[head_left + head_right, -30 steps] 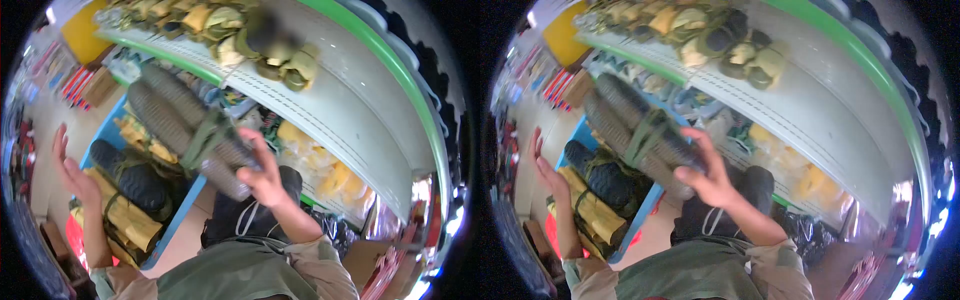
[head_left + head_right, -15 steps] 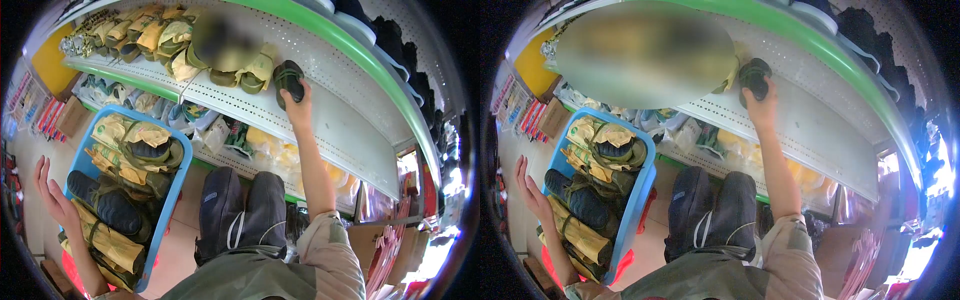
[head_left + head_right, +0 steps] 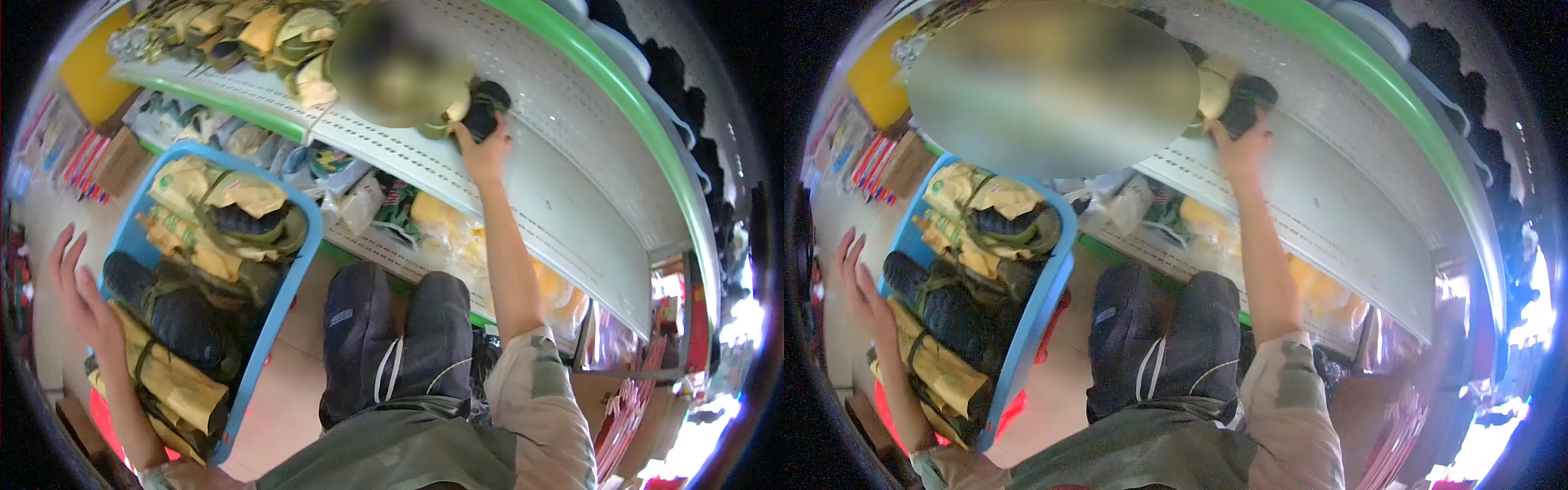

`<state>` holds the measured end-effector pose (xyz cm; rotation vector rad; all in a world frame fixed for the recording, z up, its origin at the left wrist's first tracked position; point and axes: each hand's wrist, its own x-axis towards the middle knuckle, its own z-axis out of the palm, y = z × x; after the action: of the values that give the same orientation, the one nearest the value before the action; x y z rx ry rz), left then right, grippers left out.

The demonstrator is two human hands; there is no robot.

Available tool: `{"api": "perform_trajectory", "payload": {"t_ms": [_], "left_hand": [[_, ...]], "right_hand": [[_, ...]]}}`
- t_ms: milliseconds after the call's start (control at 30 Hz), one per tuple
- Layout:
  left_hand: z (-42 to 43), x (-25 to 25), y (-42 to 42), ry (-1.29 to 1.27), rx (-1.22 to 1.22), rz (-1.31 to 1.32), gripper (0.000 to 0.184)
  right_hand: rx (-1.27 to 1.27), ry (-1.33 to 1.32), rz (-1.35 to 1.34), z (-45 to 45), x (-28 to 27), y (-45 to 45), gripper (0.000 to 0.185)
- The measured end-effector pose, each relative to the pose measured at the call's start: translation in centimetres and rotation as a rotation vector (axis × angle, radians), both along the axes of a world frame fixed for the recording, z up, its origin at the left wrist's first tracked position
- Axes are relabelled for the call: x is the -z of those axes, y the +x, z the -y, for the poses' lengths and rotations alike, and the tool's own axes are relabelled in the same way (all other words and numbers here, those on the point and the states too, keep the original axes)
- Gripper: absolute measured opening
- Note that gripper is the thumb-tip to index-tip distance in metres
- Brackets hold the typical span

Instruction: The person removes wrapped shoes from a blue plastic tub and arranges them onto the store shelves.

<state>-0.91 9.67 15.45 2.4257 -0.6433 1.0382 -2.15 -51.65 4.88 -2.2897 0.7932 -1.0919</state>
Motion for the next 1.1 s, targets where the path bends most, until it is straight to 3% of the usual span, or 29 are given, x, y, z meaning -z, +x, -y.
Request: {"api": "perform_trajectory", "payload": {"t_ms": [67, 133, 167, 233, 367, 433, 500, 600, 700, 933, 1100], "left_hand": [[0.5, -0.3, -0.3, 0.02, -0.024, -0.015, 0.035], [1.1, -0.5, -0.5, -0.011, -0.038, -0.001, 0.033], [1.3, -0.6, -0.5, -0.025, -0.027, 0.005, 0.032], [1.5, -0.9, -0.8, -0.017, -0.014, -0.01, 0.032], [1.7, -0.7, -0.7, -0.042, 0.012, -0.013, 0.031], [1.6, -0.6, -0.6, -0.054, 0.023, -0.013, 0.031], [1.8, -0.6, -0.7, -0.059, 0.02, -0.026, 0.031], [1.8, -0.7, -0.8, -0.056, 0.019, -0.031, 0.03], [2.0, -0.7, -0.8, -0.051, 0.026, -0.033, 0.029], [2.2, -0.8, -0.9, -0.061, 0.044, -0.044, 0.025], [2.3, -0.6, -1.2, -0.061, 0.046, -0.051, 0.024]], "right_hand": [[0.074, 0.002, -0.07, 0.1, 0.1, 0.0, 0.108], [0.013, -0.313, 0.112, -2.2, -1.1, -1.1, 0.092], [-0.045, -0.295, 0.178, -4.4, -2.5, -1.5, 0.081], [-0.177, -0.043, 0.148, -9.3, -4.8, -2.1, 0.076], [-0.718, -0.006, 0.12, -19.4, -7.1, -3.5, 0.071], [-0.932, 0.113, -0.058, -23.2, -7.8, -3.6, 0.075], [-0.99, 0.017, -0.166, -25.6, -6.9, -2.7, 0.085], [-1.13, 0.258, -0.354, -28.0, -5.7, -0.4, 0.103], [-1.026, 0.082, -0.507, -29.2, -5.7, 1.2, 0.108], [-0.932, -0.031, -0.452, -31.5, -3.5, 1.9, 0.113], [-1.0, 0.19, -0.322, -30.9, -3.3, 2.0, 0.104]]}}
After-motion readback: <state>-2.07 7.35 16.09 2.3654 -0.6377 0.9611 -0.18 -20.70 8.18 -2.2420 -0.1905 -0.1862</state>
